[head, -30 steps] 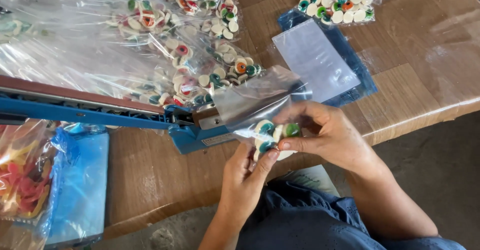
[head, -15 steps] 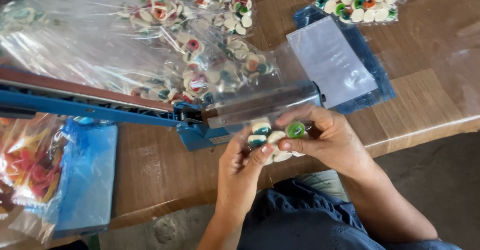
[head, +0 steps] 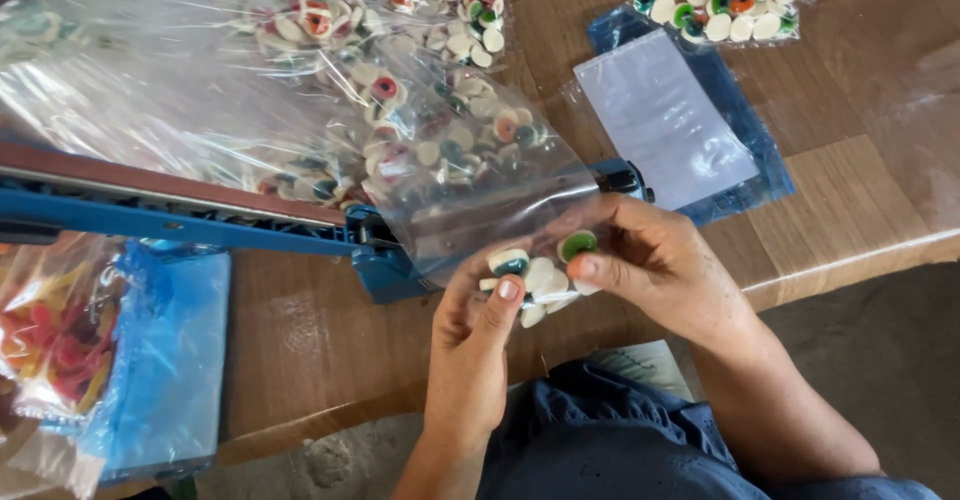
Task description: Sealing small plastic bags filled with decorative items using a manual heat sealer
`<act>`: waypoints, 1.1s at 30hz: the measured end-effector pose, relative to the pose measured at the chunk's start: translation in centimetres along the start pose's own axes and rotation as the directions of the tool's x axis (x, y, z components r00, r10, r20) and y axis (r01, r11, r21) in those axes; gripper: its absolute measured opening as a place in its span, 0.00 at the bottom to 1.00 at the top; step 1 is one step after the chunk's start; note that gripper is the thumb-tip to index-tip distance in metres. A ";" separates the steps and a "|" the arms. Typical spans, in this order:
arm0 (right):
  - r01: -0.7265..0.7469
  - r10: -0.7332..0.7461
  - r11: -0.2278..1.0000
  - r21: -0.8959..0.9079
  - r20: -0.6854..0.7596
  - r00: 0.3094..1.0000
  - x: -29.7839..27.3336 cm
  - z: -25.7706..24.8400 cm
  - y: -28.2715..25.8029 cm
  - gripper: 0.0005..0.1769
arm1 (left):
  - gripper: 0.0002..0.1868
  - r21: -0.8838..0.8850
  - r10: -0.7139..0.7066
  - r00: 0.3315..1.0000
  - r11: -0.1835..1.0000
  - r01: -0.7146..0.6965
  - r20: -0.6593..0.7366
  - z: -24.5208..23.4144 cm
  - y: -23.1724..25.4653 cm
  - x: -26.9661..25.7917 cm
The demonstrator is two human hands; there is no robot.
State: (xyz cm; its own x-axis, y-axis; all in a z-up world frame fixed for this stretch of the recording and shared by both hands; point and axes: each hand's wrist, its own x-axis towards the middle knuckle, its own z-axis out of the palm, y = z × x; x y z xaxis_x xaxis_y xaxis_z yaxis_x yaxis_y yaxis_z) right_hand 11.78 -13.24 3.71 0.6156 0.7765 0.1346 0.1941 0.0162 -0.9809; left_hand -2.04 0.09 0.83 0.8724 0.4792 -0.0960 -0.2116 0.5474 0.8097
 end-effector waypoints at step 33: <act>-0.050 0.045 0.988 -0.145 -0.039 0.998 0.1 -1.7 2.1 0.26 | 0.31 -0.249 -0.278 0.958 0.925 0.288 0.073 1.5 0.2 -1.5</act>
State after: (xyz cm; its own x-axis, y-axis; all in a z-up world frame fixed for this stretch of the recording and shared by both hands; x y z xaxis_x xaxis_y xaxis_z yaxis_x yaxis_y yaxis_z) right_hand 13.56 -14.22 1.86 0.6529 0.7514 0.0958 0.2714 -0.1140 -0.9557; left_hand -2.72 -1.51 2.02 0.9268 0.2564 -0.2745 -0.0543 0.8146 0.5774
